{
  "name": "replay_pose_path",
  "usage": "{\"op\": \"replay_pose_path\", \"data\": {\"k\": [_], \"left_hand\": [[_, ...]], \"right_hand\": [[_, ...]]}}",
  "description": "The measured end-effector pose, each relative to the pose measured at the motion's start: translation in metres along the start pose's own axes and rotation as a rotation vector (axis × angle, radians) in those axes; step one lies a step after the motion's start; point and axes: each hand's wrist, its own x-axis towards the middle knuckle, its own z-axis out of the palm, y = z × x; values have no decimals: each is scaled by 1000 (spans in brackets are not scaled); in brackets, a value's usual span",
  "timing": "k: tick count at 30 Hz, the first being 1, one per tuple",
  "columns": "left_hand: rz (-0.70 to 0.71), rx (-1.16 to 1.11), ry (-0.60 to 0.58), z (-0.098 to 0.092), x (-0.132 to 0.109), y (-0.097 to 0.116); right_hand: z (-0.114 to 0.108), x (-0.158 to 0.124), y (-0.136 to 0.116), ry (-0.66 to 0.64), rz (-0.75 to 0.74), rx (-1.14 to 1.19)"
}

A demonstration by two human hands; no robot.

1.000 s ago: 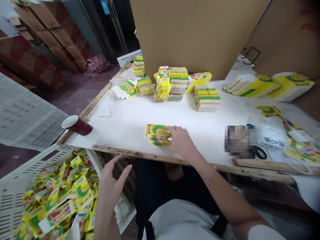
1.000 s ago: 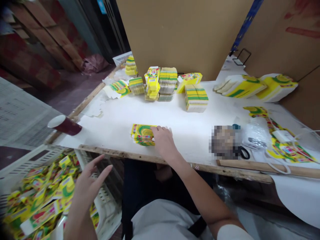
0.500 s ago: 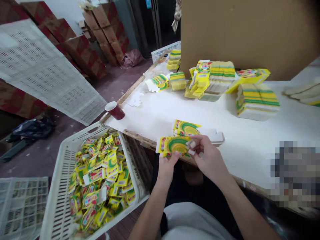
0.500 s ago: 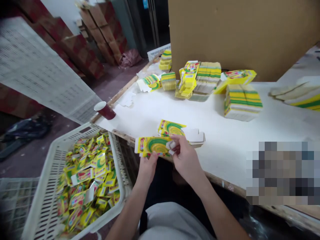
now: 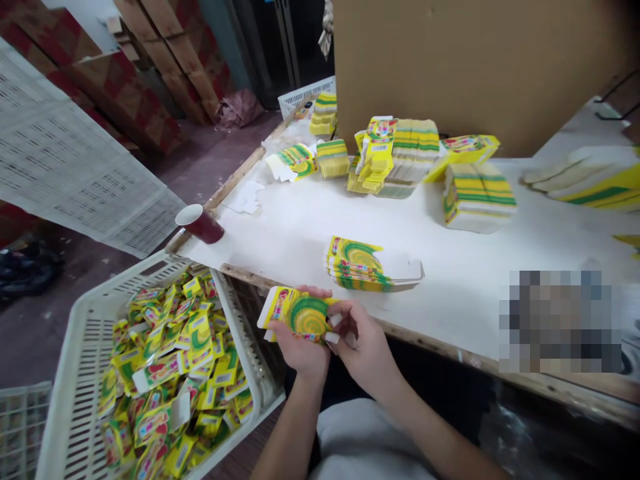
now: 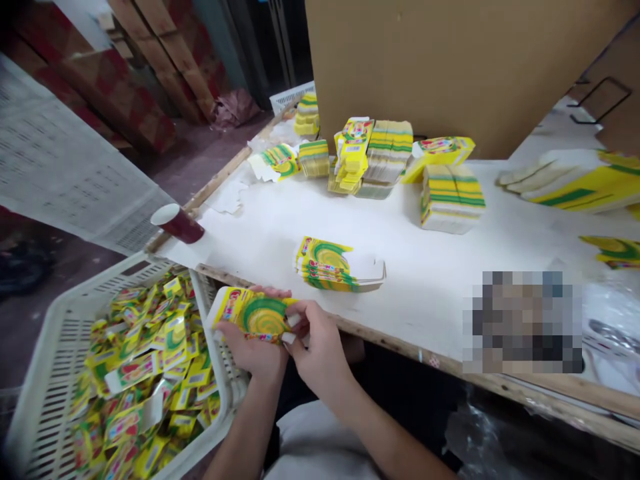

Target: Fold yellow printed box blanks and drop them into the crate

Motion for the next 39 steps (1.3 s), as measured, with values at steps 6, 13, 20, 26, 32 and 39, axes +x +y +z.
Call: {"op": "replay_pose_path", "data": {"k": [6, 13, 20, 26, 32, 39], "left_hand": [[-44, 46, -14, 2, -3, 8], [-67, 17, -31, 9, -4, 14], [-148, 148, -54, 0, -6, 11], [-102, 244, 22, -9, 0, 6], [-22, 343, -62, -9, 7, 41], [-18, 1157, -719, -4, 3, 83]], "right_hand": [[-2, -1, -5, -93, 144, 152], [2, -11, -15, -118, 17, 76], [-14, -1, -10, -90, -29, 0], [-29, 6, -5, 10, -57, 36], [-54, 7, -23, 8, -278, -295], [-59, 5, -50, -174, -628, -766]]}}
